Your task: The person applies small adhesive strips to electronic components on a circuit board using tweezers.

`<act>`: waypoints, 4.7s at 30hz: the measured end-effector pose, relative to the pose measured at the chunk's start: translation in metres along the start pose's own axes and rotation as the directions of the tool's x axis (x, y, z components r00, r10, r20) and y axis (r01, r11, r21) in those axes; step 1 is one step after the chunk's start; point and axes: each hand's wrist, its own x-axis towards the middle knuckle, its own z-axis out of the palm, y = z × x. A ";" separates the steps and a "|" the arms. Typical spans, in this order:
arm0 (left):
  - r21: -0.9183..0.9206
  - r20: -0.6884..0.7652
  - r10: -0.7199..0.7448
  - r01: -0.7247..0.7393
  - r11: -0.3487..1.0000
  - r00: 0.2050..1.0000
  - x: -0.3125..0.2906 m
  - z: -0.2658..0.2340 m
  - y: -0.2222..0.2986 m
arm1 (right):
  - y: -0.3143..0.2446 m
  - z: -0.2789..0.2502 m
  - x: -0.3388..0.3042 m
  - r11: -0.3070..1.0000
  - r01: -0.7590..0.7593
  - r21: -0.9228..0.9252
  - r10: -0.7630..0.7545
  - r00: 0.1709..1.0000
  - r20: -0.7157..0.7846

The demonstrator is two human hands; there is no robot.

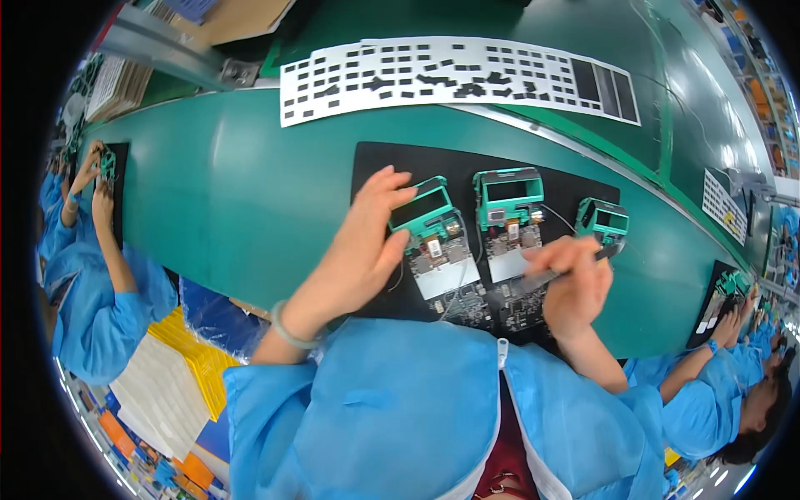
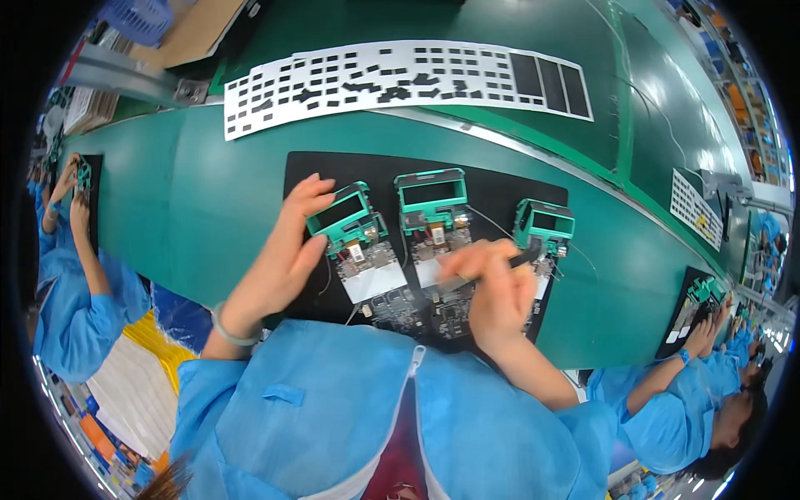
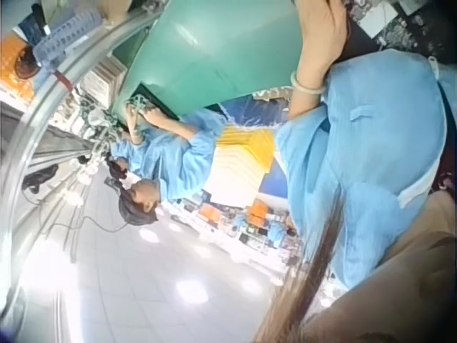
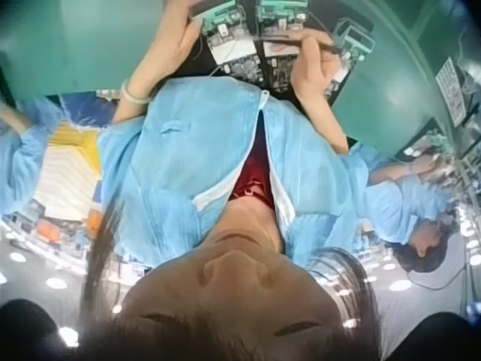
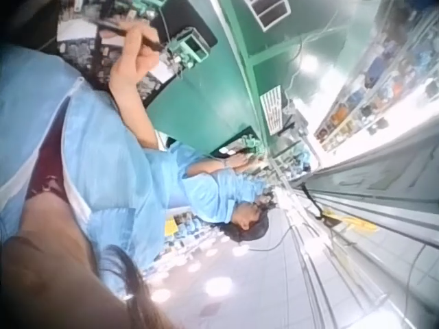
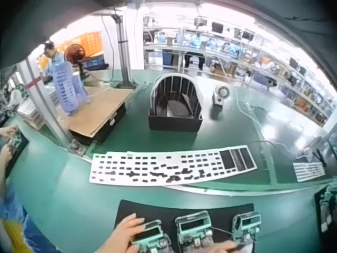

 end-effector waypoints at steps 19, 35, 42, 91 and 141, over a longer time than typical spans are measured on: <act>-0.120 -0.201 0.025 -0.050 0.992 0.979 0.050 0.024 0.001 | -0.013 -0.061 0.035 0.997 0.061 -0.046 -0.067 0.989 -0.134; 0.389 0.449 0.431 -0.606 0.694 0.783 0.043 0.117 0.039 | -0.114 -0.129 0.021 0.970 0.214 0.119 -0.173 0.943 -0.285; 0.043 0.284 0.787 -0.827 0.560 0.547 0.102 0.232 0.096 | -0.112 -0.150 0.046 0.947 0.204 0.247 -0.089 0.907 -0.411; 0.430 0.351 0.603 -0.695 0.576 0.716 0.257 0.095 0.007 | -0.016 -0.109 0.125 0.842 0.175 -0.510 -0.303 0.936 -0.181; 0.654 -0.435 0.071 0.261 0.710 0.898 -0.044 -0.061 -0.086 | 0.041 -0.084 0.049 0.752 -0.250 0.610 0.186 0.968 0.167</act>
